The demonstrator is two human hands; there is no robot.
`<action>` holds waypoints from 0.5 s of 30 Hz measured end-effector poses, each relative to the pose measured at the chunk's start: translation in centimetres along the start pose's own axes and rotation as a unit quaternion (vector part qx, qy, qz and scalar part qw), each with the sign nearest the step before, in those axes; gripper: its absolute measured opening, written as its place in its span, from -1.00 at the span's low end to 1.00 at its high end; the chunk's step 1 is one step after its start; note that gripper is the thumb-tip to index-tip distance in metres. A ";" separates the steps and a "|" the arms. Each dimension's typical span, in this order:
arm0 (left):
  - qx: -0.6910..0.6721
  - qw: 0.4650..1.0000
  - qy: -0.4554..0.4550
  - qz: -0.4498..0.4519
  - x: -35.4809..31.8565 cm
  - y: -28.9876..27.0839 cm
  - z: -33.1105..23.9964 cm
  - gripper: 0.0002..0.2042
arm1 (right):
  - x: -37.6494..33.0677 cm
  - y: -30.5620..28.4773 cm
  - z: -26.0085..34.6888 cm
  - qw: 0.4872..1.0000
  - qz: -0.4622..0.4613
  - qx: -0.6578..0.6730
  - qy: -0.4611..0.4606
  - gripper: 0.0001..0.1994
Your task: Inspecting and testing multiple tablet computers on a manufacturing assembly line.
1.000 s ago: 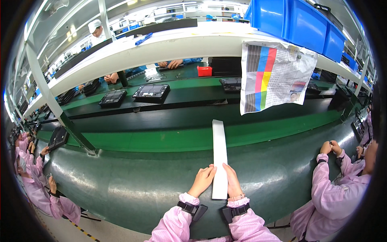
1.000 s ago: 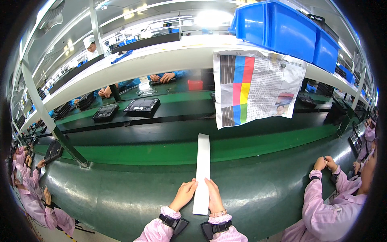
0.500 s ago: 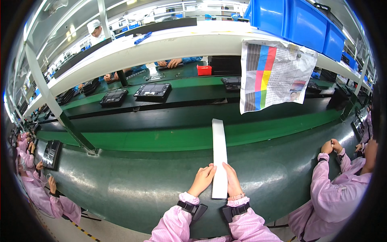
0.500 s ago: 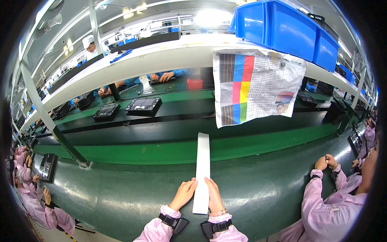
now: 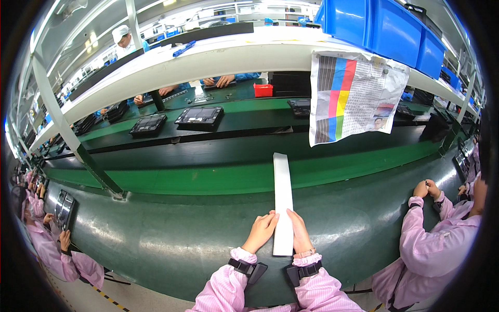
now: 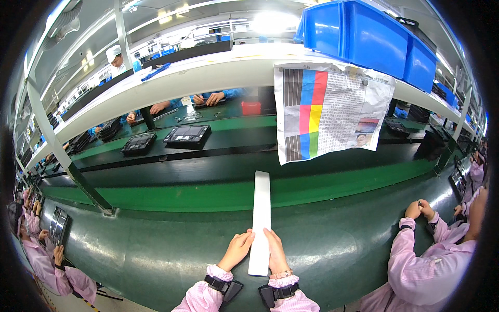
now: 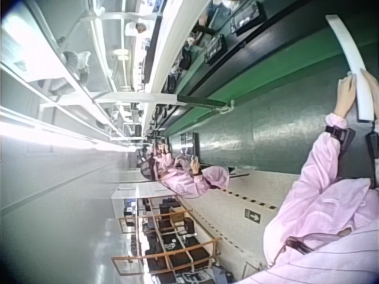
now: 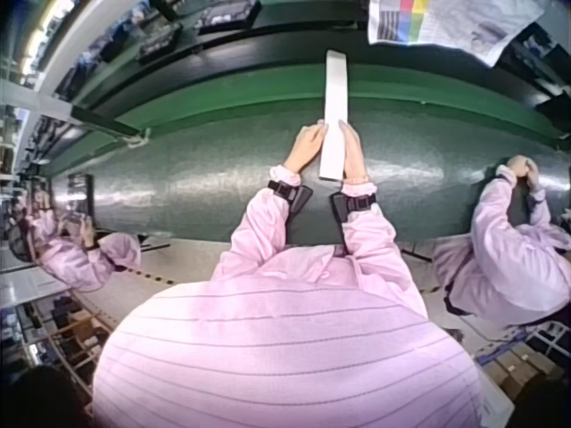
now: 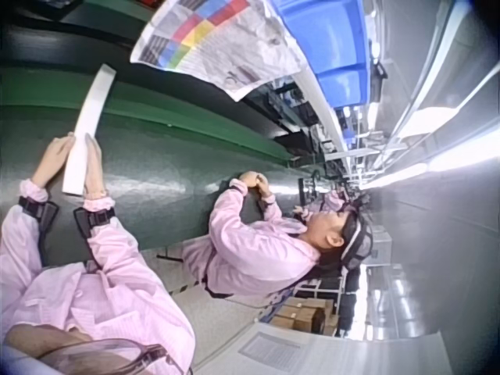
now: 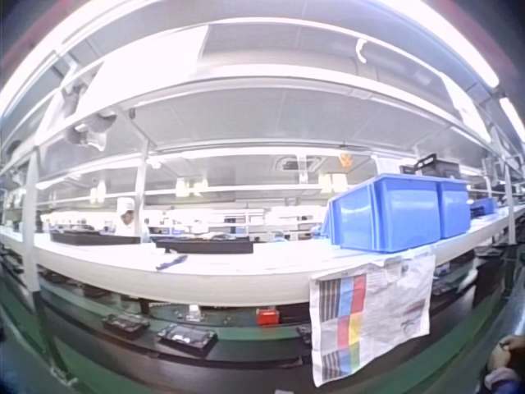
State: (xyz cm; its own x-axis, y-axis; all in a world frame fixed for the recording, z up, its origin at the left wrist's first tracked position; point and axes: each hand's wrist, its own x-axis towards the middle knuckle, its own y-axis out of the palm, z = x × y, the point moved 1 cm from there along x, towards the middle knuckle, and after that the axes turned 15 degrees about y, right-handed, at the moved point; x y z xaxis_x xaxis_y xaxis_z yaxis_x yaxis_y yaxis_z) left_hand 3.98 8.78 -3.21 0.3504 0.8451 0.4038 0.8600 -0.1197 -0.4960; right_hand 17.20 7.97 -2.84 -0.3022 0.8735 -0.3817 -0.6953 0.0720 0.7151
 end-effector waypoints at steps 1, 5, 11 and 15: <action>0.002 1.000 0.001 0.001 0.0 0.0 0.0 -0.69 | 0.0 0.1 0.0 0.999 0.031 -0.001 -0.027 -0.63; 0.001 0.999 0.034 -0.031 0.0 0.0 0.0 -0.69 | 0.1 0.0 -0.1 1.000 0.003 0.008 -0.001 -0.63; 0.004 0.999 0.037 -0.035 0.0 0.1 0.1 -0.68 | 0.3 -0.3 -0.1 1.000 0.009 0.015 0.006 -0.63; 0.006 1.000 0.011 -0.004 0.0 0.1 0.1 -0.68 | 0.3 -0.3 -0.1 1.000 0.017 0.019 0.009 -0.63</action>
State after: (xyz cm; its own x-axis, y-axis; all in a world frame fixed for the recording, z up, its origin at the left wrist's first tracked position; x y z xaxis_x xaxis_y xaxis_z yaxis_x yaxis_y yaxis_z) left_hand 4.09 8.84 -3.32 0.3510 0.8344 0.4249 0.8587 -0.1059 -0.5015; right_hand 17.27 8.12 -3.22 -0.3374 0.8666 -0.3676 -0.6597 0.0609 0.7490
